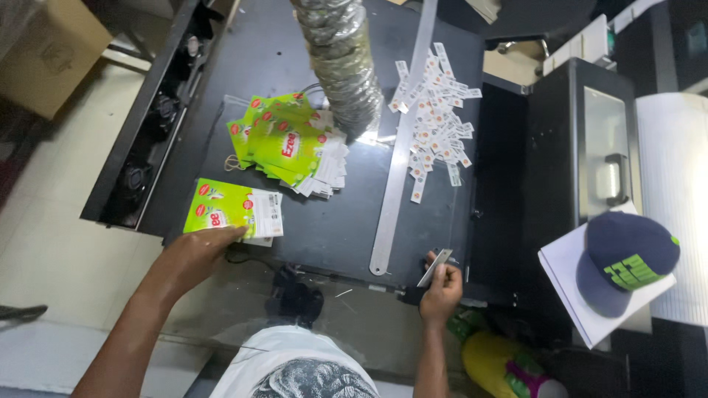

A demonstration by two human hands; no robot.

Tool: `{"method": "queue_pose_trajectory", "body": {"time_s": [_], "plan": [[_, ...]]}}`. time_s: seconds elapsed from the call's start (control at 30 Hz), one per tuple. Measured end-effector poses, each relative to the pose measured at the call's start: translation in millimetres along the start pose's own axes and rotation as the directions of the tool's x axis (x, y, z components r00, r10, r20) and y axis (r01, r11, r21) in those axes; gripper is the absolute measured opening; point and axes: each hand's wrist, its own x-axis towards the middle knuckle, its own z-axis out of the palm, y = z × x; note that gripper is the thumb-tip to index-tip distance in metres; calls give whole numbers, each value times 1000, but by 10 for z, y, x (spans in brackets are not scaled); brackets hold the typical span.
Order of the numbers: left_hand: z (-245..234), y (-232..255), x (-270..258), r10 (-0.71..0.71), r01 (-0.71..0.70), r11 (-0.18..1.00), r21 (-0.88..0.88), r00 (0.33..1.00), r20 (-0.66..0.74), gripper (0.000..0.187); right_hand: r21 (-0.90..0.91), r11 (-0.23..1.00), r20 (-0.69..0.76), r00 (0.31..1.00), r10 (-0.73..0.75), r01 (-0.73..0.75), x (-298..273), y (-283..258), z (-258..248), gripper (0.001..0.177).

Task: The person uses a utility knife and a metal ruler to cut small rectangular pieces from green printed paper sheets. The person repeatedly aligns the ruler, cuts along the edge, and moves the cut pieces aside on the table.

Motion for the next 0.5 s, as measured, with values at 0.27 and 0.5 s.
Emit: {"method": "queue_pose_trajectory", "body": {"time_s": [0.27, 0.5], "plan": [[598, 865, 855, 509, -520, 853, 46, 808, -297, 24, -144, 989, -29, 999, -37, 33, -82, 80, 37, 20], [1461, 1308, 1611, 623, -541, 747, 387, 773, -121, 16, -258, 966, -20, 1000, 6, -11, -150, -247, 117, 22]]}}
